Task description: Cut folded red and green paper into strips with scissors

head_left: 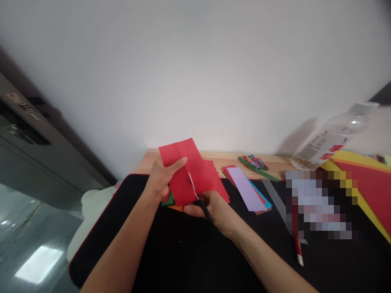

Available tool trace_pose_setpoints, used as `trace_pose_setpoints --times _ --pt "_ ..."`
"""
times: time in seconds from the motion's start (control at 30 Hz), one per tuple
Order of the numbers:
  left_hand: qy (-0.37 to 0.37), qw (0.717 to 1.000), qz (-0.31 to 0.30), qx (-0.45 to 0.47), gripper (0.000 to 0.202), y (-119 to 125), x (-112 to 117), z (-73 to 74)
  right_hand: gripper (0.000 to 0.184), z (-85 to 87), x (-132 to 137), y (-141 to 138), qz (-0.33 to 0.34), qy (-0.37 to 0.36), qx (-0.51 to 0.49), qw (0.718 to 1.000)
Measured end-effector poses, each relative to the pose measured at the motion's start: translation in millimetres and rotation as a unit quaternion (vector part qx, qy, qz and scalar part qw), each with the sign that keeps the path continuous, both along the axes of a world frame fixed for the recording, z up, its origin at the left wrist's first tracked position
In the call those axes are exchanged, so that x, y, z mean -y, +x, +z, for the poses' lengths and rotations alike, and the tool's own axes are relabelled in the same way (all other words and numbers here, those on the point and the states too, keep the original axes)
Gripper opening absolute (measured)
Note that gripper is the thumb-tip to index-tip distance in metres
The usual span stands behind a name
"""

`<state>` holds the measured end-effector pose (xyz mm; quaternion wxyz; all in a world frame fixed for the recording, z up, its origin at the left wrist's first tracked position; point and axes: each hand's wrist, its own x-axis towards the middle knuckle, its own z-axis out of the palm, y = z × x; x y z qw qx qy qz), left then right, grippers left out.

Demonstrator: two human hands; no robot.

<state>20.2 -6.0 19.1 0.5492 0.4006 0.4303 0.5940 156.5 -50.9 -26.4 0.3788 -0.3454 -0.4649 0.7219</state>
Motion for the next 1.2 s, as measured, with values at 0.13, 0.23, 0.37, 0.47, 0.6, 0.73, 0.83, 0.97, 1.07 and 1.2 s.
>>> trace_pose_setpoints --times 0.13,0.23,0.37,0.47,0.6,0.73,0.83,0.97,1.07,1.2 --pt "0.008 1.0 -0.009 0.011 0.025 3.1 2.4 2.2 0.047 0.9 1.4 -0.4 -0.003 -0.005 -0.046 0.999" --pt "-0.008 1.0 0.016 0.014 0.024 5.7 3.5 5.5 0.048 0.7 1.6 0.1 0.0 -0.015 -0.042 0.999" --pt "-0.008 0.999 0.029 0.015 0.022 7.3 3.6 6.7 0.054 -0.8 0.3 0.6 0.005 -0.003 -0.027 1.0" --pt "-0.004 1.0 0.024 0.011 0.022 6.7 3.3 6.0 0.055 -3.8 -1.2 0.7 0.002 0.011 -0.021 1.0" --pt "0.005 1.0 0.022 0.006 0.02 6.3 3.2 5.4 0.048 -6.7 -2.0 0.5 0.0 0.016 -0.025 1.0" --pt "0.01 1.0 0.029 0.002 0.02 7.1 2.9 4.7 0.044 -5.2 -1.0 0.7 -0.003 0.016 -0.027 0.999" --pt "0.005 0.999 0.032 -0.003 0.02 7.5 3.2 4.4 0.046 -3.1 0.3 1.1 -0.006 -0.001 -0.015 1.0" --pt "0.003 0.999 0.036 -0.002 0.021 7.2 3.6 3.8 0.045 -2.6 0.8 0.9 -0.007 -0.009 -0.008 1.0" --pt "0.004 1.0 0.03 0.002 0.024 5.9 2.5 2.2 0.043 -3.5 -0.1 0.3 -0.011 0.008 -0.005 1.0" --pt "0.016 1.0 0.019 -0.005 0.024 3.4 0.7 -0.9 0.038 -3.7 -1.6 0.5 -0.02 0.026 0.009 0.999"
